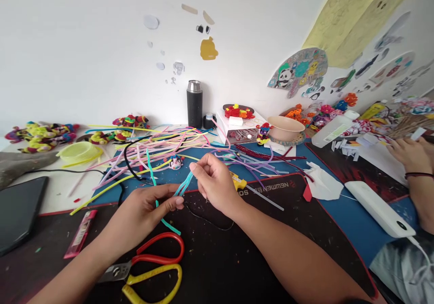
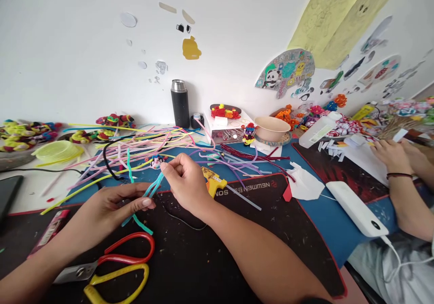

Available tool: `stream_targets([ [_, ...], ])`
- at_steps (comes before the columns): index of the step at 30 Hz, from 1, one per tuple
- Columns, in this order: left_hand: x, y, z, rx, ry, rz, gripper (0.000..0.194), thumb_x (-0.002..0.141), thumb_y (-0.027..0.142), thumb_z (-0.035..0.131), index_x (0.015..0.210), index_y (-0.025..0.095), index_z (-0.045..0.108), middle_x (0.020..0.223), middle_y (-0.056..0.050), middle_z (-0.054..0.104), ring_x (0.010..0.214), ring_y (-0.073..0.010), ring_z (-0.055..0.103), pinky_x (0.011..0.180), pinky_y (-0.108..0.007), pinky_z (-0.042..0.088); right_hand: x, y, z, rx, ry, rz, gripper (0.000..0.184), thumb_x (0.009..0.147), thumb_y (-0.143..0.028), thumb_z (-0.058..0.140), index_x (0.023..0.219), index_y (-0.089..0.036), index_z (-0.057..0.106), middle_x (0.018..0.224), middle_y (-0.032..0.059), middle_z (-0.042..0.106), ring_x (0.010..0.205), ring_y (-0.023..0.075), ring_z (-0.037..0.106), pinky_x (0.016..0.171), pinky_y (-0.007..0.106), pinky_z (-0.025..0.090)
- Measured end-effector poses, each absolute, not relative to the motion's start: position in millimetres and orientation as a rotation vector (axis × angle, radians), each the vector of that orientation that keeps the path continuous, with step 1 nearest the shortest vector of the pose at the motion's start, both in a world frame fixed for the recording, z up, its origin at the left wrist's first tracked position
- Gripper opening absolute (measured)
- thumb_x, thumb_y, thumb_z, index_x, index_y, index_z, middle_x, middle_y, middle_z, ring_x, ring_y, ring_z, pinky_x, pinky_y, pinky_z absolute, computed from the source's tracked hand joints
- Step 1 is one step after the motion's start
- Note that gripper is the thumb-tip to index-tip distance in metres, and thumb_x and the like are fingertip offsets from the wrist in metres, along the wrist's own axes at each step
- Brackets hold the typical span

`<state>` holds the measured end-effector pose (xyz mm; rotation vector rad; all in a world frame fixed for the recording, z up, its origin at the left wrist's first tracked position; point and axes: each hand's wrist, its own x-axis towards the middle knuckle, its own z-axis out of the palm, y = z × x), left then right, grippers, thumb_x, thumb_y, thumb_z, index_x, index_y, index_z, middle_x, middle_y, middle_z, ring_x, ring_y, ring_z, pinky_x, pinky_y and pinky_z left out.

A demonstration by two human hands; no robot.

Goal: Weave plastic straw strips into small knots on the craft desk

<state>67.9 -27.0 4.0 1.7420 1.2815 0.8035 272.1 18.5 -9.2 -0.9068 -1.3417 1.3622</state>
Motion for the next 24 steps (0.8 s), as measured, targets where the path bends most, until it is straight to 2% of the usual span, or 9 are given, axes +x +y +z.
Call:
stream_targets([
  [4,68.2,-27.7,0.9,1.891,1.303,0.791,0.036,0.103,0.052,0.063,0.088,0.025,0.083,0.081,-0.003,0.085,0.072,-0.0232,0.077,0.069,-0.028,0.055,271.9,18.9,-10.3,-0.900,-1.334,1.374,0.038,0.099,-0.050,0.076,0.085,-0.024,0.052,0.053,-0.0130,0.048,0.037,0.0064,0.041,0.040,0.021,0.030],
  [9,67.2,-25.2,2.8,1.737,1.246,0.747,0.050,0.105,0.059,0.058,0.072,0.024,0.074,0.069,-0.002,0.076,0.068,-0.0208,0.070,0.068,-0.027,0.053,272.5,21.2,-12.2,-0.864,-1.307,1.466,0.043,0.097,-0.058,0.077,0.088,-0.025,0.052,0.051,-0.0141,0.047,0.036,0.0074,0.042,0.039,0.020,0.030],
  [13,67.0,-23.0,3.3,1.524,1.200,0.767,0.056,0.098,0.068,0.068,0.065,0.023,0.072,0.064,-0.001,0.072,0.066,-0.0194,0.065,0.071,-0.028,0.053,272.9,21.4,-12.7,-0.838,-1.347,1.593,0.042,0.099,-0.062,0.074,0.098,-0.024,0.056,0.050,-0.0128,0.053,0.038,0.0093,0.047,0.041,0.020,0.035],
  [17,69.1,-22.7,3.8,1.310,1.154,0.814,0.053,0.089,0.067,0.079,0.059,0.023,0.072,0.058,-0.001,0.069,0.061,-0.0185,0.060,0.066,-0.028,0.052,270.9,16.6,-11.7,-0.831,-1.434,1.674,0.045,0.097,-0.064,0.078,0.101,-0.022,0.061,0.055,-0.0103,0.058,0.040,0.0092,0.051,0.042,0.021,0.037],
  [21,72.1,-23.0,6.4,1.248,1.138,0.786,0.051,0.083,0.066,0.084,0.055,0.025,0.072,0.056,-0.002,0.068,0.061,-0.0202,0.059,0.064,-0.030,0.052,268.0,12.6,-16.8,-0.835,-1.474,1.686,0.050,0.097,-0.069,0.076,0.105,-0.020,0.068,0.061,-0.0081,0.062,0.043,0.0091,0.053,0.045,0.023,0.041],
  [24,74.2,-23.4,7.3,1.328,1.152,0.733,0.051,0.084,0.066,0.082,0.057,0.024,0.072,0.056,-0.002,0.068,0.061,-0.0200,0.059,0.065,-0.030,0.052,267.3,11.6,-23.1,-0.868,-1.547,1.564,0.052,0.104,-0.068,0.068,0.111,-0.017,0.074,0.057,-0.0082,0.059,0.046,0.0095,0.054,0.056,0.025,0.049],
])
